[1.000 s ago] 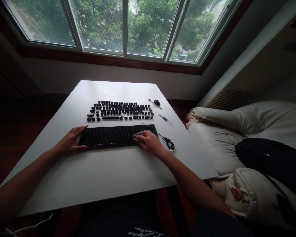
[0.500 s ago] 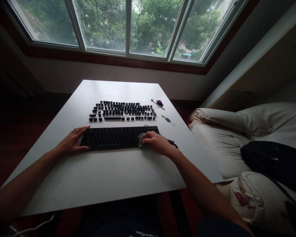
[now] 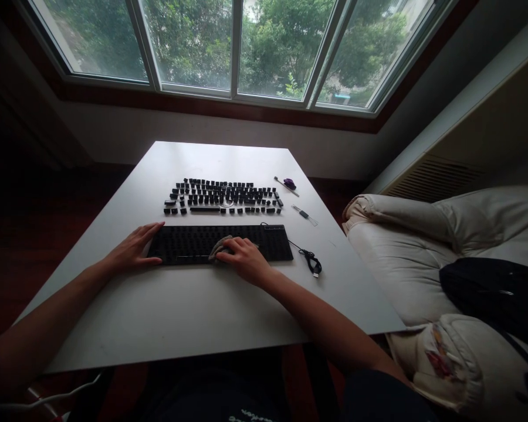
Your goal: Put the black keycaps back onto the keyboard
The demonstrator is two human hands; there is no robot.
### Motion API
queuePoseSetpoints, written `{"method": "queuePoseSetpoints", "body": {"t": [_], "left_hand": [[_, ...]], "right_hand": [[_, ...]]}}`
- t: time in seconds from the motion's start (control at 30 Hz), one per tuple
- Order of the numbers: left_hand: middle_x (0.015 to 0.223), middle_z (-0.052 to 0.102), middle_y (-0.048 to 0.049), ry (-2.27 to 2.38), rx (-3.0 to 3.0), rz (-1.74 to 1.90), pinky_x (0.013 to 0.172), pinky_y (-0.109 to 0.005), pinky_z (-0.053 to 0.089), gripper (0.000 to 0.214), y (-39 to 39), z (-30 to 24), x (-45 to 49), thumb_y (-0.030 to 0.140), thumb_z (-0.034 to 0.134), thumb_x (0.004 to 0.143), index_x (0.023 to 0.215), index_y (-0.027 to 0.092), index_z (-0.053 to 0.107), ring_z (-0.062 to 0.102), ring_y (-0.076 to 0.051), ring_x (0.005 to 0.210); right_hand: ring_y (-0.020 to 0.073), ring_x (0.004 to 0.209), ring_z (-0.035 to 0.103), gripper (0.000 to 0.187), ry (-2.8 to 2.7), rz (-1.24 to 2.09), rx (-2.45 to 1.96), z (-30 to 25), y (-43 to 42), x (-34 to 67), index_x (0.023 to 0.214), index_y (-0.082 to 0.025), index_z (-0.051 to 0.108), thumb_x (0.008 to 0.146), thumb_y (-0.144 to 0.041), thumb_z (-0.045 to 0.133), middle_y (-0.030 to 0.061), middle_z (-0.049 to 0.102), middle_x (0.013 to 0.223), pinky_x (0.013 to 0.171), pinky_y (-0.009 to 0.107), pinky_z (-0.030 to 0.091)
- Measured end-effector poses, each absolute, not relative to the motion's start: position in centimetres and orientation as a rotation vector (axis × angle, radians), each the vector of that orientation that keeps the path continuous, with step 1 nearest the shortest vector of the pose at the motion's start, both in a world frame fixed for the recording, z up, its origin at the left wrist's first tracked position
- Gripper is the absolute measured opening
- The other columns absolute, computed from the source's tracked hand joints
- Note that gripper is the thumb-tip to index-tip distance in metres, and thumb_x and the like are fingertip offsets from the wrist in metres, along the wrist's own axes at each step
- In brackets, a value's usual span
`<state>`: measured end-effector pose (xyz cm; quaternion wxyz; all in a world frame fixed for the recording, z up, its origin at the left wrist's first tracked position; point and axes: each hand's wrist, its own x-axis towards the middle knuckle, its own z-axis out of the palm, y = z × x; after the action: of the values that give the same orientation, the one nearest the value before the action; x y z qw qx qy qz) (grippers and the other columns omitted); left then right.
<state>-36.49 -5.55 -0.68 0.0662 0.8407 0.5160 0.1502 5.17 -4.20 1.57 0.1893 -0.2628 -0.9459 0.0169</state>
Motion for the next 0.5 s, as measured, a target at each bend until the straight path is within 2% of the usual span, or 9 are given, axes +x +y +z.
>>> {"method": "queuePoseSetpoints", "body": {"t": [0.1,0.2,0.27,0.37,0.43,0.5], "left_hand": [[0.159,0.034,-0.0150,1.548,2.536,0.443,0.115,-0.055,0.034,0.108,-5.5,-0.6,-36.4,0.071,0.066,0.081,0.164,0.030,0.010,0.039,-0.040,0.140],[0.159,0.035,-0.0144,1.548,2.533,0.454,0.115,-0.054,0.035,0.109,-5.5,-0.6,-36.3,0.072,0.066,0.080,0.164,0.030,0.011,0.039,-0.040,0.140],[0.159,0.036,-0.0141,1.546,2.531,0.468,0.115,-0.054,0.035,0.108,-5.5,-0.6,-36.3,0.072,0.066,0.080,0.164,0.030,0.012,0.040,-0.040,0.140],[0.159,0.036,-0.0144,1.546,2.531,0.479,0.116,-0.054,0.034,0.108,-5.5,-0.6,-36.3,0.073,0.067,0.080,0.164,0.029,0.014,0.040,-0.040,0.140],[0.159,0.036,-0.0147,1.546,2.533,0.484,0.117,-0.054,0.033,0.108,-5.5,-0.5,-36.3,0.072,0.067,0.080,0.164,0.028,0.014,0.039,-0.040,0.140],[0.159,0.036,-0.0148,1.546,2.536,0.488,0.117,-0.054,0.033,0.108,-5.6,-0.4,-36.2,0.072,0.067,0.080,0.164,0.028,0.014,0.039,-0.039,0.140]], "right_hand": [[0.0241,0.118,0.059,0.043,-2.704,0.221,-0.761,2.3,-2.8,8.7,0.116,-0.030,0.075,0.089,-0.001,0.057,0.0080,0.064,0.128,0.100,0.041,0.049],[0.0211,0.112,0.065,0.044,-2.739,0.621,-0.773,4.7,-0.9,12.9,0.107,-0.031,0.078,0.083,0.001,0.060,0.0042,0.066,0.124,0.092,0.032,0.054],[0.0194,0.104,0.068,0.041,-2.740,0.808,-0.808,6.3,0.2,13.9,0.105,-0.030,0.079,0.083,-0.002,0.060,0.0032,0.067,0.119,0.089,0.030,0.056],[0.0191,0.099,0.068,0.039,-2.640,0.760,-0.881,7.6,0.8,11.7,0.113,-0.027,0.076,0.086,-0.005,0.058,0.0053,0.068,0.113,0.090,0.032,0.055],[0.0189,0.102,0.065,0.044,-2.551,0.639,-0.875,7.4,0.6,8.4,0.124,-0.026,0.071,0.088,-0.005,0.056,0.0068,0.065,0.118,0.092,0.033,0.053],[0.0198,0.109,0.062,0.045,-2.548,0.537,-0.766,6.5,0.1,4.5,0.127,-0.026,0.068,0.088,-0.005,0.059,0.0081,0.063,0.124,0.094,0.034,0.051]]}}
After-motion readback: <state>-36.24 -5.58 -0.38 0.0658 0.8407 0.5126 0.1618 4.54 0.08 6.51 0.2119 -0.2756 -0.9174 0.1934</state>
